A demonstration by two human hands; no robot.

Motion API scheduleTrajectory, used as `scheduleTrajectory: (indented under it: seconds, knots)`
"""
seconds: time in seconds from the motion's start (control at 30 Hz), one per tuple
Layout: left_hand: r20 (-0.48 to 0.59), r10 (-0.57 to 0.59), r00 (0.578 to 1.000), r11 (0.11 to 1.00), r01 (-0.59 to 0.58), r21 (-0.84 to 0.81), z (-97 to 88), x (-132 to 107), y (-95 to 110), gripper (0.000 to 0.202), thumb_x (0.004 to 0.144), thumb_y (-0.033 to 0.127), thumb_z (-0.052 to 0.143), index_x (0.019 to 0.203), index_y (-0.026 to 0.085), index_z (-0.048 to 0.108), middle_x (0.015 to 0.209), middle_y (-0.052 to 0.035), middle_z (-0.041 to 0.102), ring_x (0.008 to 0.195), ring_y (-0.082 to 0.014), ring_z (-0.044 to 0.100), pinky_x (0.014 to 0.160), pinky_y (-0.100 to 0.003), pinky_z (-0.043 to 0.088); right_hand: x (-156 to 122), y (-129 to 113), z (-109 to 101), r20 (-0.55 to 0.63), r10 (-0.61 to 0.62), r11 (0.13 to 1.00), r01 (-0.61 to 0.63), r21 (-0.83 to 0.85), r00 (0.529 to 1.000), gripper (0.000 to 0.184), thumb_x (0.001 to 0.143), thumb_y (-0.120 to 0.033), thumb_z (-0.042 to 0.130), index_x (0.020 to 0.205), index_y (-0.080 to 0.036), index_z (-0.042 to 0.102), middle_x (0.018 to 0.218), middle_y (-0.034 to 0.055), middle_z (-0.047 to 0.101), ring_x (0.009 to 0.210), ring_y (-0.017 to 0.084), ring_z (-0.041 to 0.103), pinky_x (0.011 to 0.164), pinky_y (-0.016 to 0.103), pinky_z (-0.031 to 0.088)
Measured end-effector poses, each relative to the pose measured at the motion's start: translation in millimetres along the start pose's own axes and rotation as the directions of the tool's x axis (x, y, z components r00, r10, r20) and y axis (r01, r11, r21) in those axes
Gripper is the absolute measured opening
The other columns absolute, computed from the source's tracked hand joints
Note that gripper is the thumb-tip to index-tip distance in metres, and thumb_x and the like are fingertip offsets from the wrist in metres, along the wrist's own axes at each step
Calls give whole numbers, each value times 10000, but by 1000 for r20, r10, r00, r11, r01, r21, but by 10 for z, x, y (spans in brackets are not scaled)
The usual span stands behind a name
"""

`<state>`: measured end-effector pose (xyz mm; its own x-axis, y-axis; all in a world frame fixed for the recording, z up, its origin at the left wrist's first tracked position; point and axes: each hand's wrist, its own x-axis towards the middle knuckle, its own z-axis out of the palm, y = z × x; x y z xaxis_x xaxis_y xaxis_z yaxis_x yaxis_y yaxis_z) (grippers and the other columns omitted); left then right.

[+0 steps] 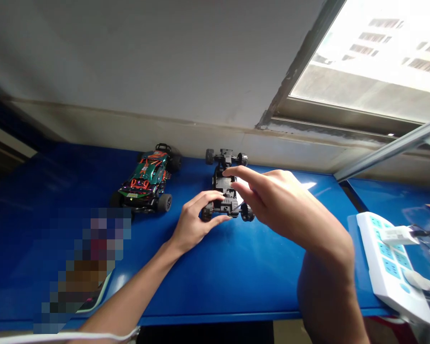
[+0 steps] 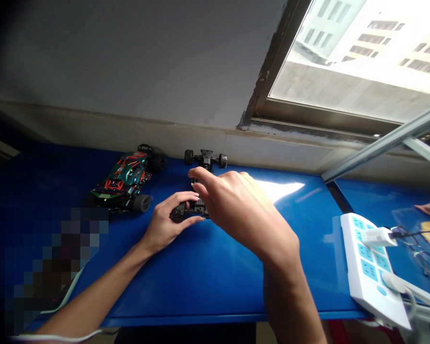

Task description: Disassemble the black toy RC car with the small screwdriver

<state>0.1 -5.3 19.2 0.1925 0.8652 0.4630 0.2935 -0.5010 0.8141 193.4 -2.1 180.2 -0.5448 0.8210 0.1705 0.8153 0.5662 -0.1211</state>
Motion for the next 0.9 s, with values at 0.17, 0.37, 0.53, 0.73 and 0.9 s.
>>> scheduleTrajectory:
  seconds: [0.17,0.37,0.53,0.73,0.9]
  knots:
    - [-14,-3,1000,1000,3,10,-11,9,8,405,836,298,892,1189,228,708,1222,-74,766,1148,-265,727,1060,-407,565,-90,23,-55,-13,-26,997,27,69,1000,279,1041,-274,584,1311,-252,650,781,14,721,623,167,617,587,288,322]
    - [-6,11,1000,1000,-11,25,-9,3,19,387,843,297,883,1182,229,709,1215,-76,771,1130,-270,736,1040,-421,580,5,27,-2,-12,13,999,-13,-38,1000,336,1095,-403,495,930,-224,726,572,-5,583,476,136,495,543,321,238]
    - [14,39,999,999,-39,7,-2,-1,26,376,850,299,879,1178,229,709,1225,-81,768,1154,-268,726,1052,-422,575,-15,5,10,-1,-29,999,29,26,1000,387,1048,-234,551,1431,-266,593,608,-42,593,508,148,487,555,297,255]
    - [-19,7,1000,1000,-7,12,-3,1,-25,394,848,340,881,1186,228,714,1215,-83,766,1123,-267,731,1036,-428,583,-66,-15,-29,-18,-34,996,35,85,999,508,1008,-181,559,1509,-237,497,753,-1,669,574,146,521,558,273,291]
    - [-25,5,1000,1000,-5,15,3,-8,-39,397,844,355,884,1182,232,714,1191,-72,772,1107,-262,736,1025,-417,586,4,-16,-4,-18,43,997,-42,69,999,288,1065,-393,573,1292,-237,656,637,-13,632,516,147,544,554,275,304]
